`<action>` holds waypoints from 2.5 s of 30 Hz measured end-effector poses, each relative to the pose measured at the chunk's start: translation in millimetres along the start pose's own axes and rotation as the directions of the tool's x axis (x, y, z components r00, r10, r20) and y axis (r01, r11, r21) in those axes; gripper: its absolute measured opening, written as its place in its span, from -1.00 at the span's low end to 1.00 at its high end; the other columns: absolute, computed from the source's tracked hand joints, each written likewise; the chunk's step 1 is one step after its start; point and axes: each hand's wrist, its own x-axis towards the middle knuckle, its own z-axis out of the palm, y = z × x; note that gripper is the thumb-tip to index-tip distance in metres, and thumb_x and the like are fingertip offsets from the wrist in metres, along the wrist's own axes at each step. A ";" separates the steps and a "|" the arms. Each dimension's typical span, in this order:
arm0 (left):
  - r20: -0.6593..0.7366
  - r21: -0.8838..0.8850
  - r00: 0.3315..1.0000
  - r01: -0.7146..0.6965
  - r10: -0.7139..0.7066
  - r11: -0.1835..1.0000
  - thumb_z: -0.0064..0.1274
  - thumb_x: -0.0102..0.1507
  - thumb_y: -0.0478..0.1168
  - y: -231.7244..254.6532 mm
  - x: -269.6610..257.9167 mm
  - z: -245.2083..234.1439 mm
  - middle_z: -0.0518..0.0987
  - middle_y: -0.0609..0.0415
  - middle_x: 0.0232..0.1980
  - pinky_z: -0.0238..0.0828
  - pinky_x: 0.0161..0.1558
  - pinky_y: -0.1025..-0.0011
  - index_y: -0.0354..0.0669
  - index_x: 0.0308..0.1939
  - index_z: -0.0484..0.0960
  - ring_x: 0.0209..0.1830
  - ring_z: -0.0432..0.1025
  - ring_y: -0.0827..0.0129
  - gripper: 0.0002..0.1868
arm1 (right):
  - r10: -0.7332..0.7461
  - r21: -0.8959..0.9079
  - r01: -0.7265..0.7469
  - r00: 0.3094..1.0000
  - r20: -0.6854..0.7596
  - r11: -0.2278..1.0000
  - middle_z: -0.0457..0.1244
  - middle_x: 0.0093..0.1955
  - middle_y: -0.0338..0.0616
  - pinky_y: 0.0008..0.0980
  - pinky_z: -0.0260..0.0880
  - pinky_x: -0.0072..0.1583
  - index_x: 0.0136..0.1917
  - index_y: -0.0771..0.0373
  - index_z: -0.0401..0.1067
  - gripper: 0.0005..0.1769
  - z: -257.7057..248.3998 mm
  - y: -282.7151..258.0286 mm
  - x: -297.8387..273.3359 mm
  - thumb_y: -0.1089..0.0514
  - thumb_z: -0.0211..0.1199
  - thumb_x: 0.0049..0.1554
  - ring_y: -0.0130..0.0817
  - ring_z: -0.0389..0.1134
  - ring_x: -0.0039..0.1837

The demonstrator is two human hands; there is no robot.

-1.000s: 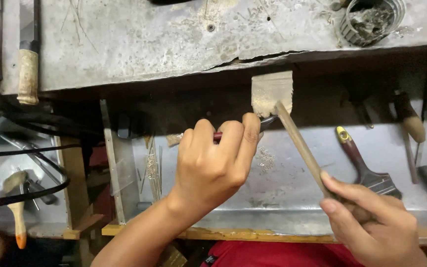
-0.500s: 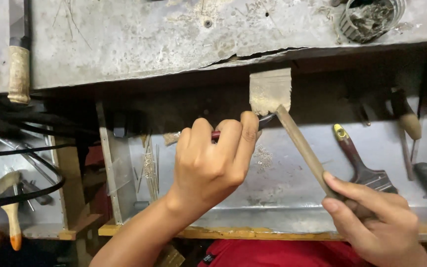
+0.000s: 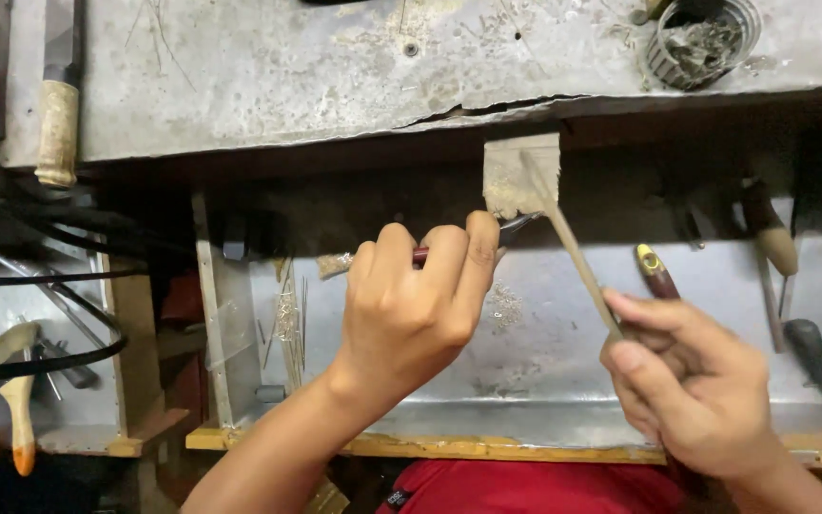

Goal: Filing small metal jewelry components while holding them with pliers at a workbench.

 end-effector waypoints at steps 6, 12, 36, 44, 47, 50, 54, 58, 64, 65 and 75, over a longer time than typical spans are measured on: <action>0.037 0.014 0.999 -0.033 0.032 0.999 -0.04 0.39 -0.41 -2.9 0.2 -0.4 0.09 0.17 -0.38 -0.23 -0.47 0.48 -0.07 -0.24 0.60 -0.49 -0.13 0.42 -0.82 | 0.032 -0.044 -0.033 0.999 -0.022 0.998 0.13 -0.49 -0.04 -0.58 0.14 -0.61 0.39 0.48 0.28 -0.47 -4.0 4.3 -20.4 0.41 0.09 0.14 -0.46 0.05 -0.59; 0.034 -0.001 0.999 -0.012 0.012 1.000 0.05 0.45 -0.26 0.5 -1.0 -2.6 0.12 0.18 -0.41 -0.16 -0.50 0.45 -0.07 -0.22 0.63 -0.52 -0.07 0.39 -0.87 | -0.376 -0.642 0.497 0.866 0.329 0.583 0.45 -0.01 -0.12 -0.48 0.39 -0.05 0.30 0.34 0.48 -0.57 8.0 -41.3 45.2 0.25 0.33 0.16 -0.46 0.38 -0.22; 0.584 -0.804 0.812 0.573 0.023 0.159 0.02 0.39 -0.16 19.9 -3.0 -41.7 0.45 0.12 -0.40 0.35 -0.32 0.45 -0.16 0.07 0.63 -0.47 0.36 0.35 -0.76 | -0.220 0.074 0.207 0.933 0.284 0.976 0.37 -0.14 -0.02 -0.68 0.24 -0.56 -0.08 0.18 0.55 -0.76 -12.1 1.3 57.7 -0.03 0.28 0.18 -0.47 0.28 -0.39; 0.495 -0.841 0.868 0.489 -0.038 0.231 0.01 0.36 -0.29 28.4 -6.6 -41.1 0.59 0.07 -0.30 0.45 -0.18 0.35 -0.26 0.10 0.60 -0.40 0.46 0.26 -0.75 | -0.225 0.184 0.185 0.946 0.232 0.965 0.35 -0.17 -0.01 -0.68 0.23 -0.54 -0.12 0.17 0.53 -0.82 -6.0 6.2 55.4 0.03 0.35 0.15 -0.50 0.24 -0.43; 0.491 -0.838 0.869 0.490 -0.058 0.241 0.01 0.37 -0.29 30.4 -8.3 -40.5 0.59 0.07 -0.32 0.45 -0.20 0.36 -0.27 0.14 0.59 -0.41 0.45 0.26 -0.72 | -0.238 0.185 0.201 0.948 0.210 0.962 0.36 -0.16 -0.03 -0.68 0.23 -0.54 -0.11 0.15 0.53 -0.85 -4.8 10.0 54.7 0.05 0.36 0.14 -0.49 0.27 -0.40; 0.491 -0.838 0.868 0.493 -0.068 0.235 0.02 0.36 -0.29 31.8 -9.7 -39.3 0.61 0.05 -0.30 0.47 -0.20 0.35 -0.28 0.14 0.59 -0.39 0.47 0.23 -0.72 | -0.248 0.169 0.216 0.949 0.195 0.962 0.37 -0.16 -0.05 -0.65 0.28 -0.50 -0.11 0.14 0.52 -0.86 -5.1 13.0 54.5 0.06 0.38 0.13 -0.44 0.36 -0.30; 0.507 -0.830 0.859 0.509 -0.070 0.227 0.02 0.37 -0.28 32.0 -10.0 -39.2 0.54 0.07 -0.35 0.44 -0.26 0.37 -0.26 0.15 0.59 -0.45 0.41 0.25 -0.73 | -0.242 0.160 0.213 0.950 0.197 0.964 0.37 -0.16 -0.02 -0.65 0.26 -0.53 -0.11 0.15 0.52 -0.86 -5.2 13.0 54.5 0.07 0.37 0.12 -0.43 0.35 -0.33; 0.485 -0.818 0.872 0.478 -0.062 0.321 -0.06 0.40 -0.25 27.9 -3.6 -38.2 0.34 0.11 -0.42 0.34 -0.31 0.38 -0.17 0.01 0.58 -0.49 0.30 0.24 -0.84 | -0.229 0.149 0.206 0.960 0.158 0.967 0.34 -0.20 0.02 -0.63 0.20 -0.53 -0.09 0.22 0.49 -0.81 -3.2 5.1 50.2 0.07 0.36 0.12 -0.44 0.25 -0.41; 0.237 -0.568 0.965 0.231 -0.111 0.790 -0.09 0.47 -0.12 11.5 -6.7 -21.3 0.34 0.05 -0.39 0.11 -0.42 0.24 -0.33 0.06 0.63 -0.51 0.14 0.17 -0.67 | -0.063 -0.531 0.058 0.998 0.009 0.845 0.08 -0.35 -0.38 -0.55 0.22 -0.14 0.41 0.38 0.41 -0.37 4.3 -38.6 31.2 -0.05 0.12 0.21 -0.55 0.05 -0.32; 0.214 -0.462 0.971 0.195 -0.104 0.865 -0.09 0.48 -0.10 8.6 -6.0 -18.4 0.30 0.09 -0.40 0.08 -0.45 0.29 -0.28 0.06 0.65 -0.51 0.09 0.22 -0.67 | -0.045 -0.448 0.051 0.999 0.023 0.893 0.08 -0.36 -0.27 -0.54 0.18 -0.30 0.49 0.43 0.27 -0.35 6.6 -42.0 26.2 0.04 0.00 0.23 -0.51 0.05 -0.41; 0.156 -0.137 0.985 0.090 -0.068 0.987 -0.10 0.50 -0.05 1.0 -4.3 -6.0 0.20 0.17 -0.41 -0.03 -0.51 0.37 -0.07 -0.02 0.67 -0.50 0.02 0.31 -0.72 | 0.083 0.053 -0.090 0.988 0.130 0.995 0.24 -0.20 0.03 -0.60 0.14 -0.58 0.57 0.31 0.09 -0.38 -13.1 2.6 -23.6 0.06 -0.06 0.30 -0.50 0.05 -0.57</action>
